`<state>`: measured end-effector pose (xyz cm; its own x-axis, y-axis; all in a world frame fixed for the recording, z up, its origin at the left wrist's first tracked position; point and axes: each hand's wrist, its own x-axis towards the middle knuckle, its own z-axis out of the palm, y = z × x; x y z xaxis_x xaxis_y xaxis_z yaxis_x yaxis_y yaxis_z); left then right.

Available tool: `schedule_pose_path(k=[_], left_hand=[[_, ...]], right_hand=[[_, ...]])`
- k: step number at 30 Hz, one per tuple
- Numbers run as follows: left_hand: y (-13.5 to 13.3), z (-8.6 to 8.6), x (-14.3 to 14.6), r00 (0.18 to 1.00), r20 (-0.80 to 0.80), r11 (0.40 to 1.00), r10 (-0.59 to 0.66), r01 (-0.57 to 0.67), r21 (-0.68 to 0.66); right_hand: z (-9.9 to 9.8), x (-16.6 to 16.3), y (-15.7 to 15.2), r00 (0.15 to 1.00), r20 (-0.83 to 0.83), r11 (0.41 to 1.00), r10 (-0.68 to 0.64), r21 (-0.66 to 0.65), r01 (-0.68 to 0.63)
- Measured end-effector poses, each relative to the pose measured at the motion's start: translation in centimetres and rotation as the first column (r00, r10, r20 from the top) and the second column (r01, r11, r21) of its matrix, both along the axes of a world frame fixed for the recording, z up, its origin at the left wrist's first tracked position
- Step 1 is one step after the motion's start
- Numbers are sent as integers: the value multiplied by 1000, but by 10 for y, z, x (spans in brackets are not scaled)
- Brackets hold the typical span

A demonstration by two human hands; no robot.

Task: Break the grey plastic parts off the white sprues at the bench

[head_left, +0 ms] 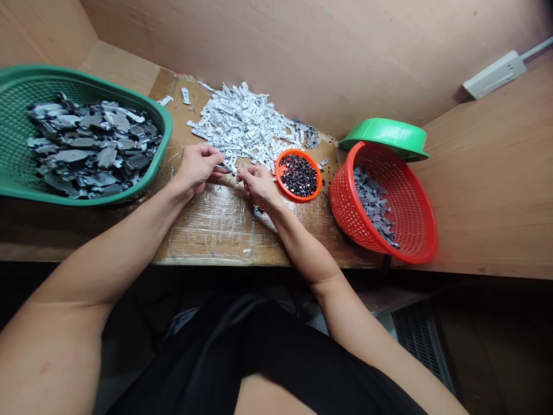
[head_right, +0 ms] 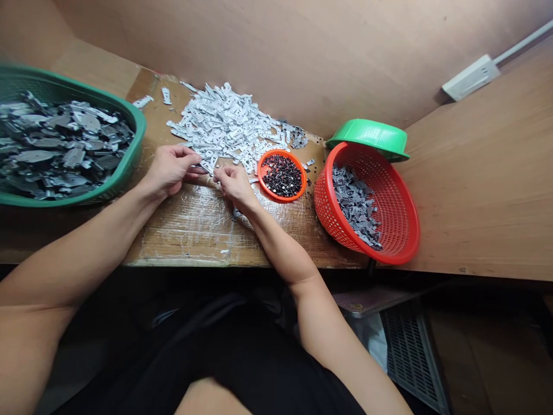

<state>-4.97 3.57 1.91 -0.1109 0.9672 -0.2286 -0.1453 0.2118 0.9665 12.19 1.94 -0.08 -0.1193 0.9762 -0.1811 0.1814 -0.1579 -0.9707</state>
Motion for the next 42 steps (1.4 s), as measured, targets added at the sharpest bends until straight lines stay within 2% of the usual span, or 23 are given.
schedule_pose_path(k=[9, 18, 24, 37, 42], left_hand=[[-1, 1, 2, 1000, 12, 999, -24, 24, -23], [-3, 8, 2, 998, 56, 998, -43, 45, -42], [-2, 4, 3, 998, 33, 997, -62, 63, -42], [-5, 5, 1, 997, 41, 996, -68, 70, -47], [-3, 3, 1, 995, 59, 996, -76, 78, -40]], right_hand=[[-4, 7, 4, 999, -21, 999, 47, 14, -47], [3, 10, 2, 997, -3, 997, 77, 11, -77], [4, 14, 4, 995, 4, 995, 104, -3, -104], [-1, 14, 2, 998, -24, 998, 57, -7, -57], [0, 12, 1, 999, -3, 998, 33, -50, -33]])
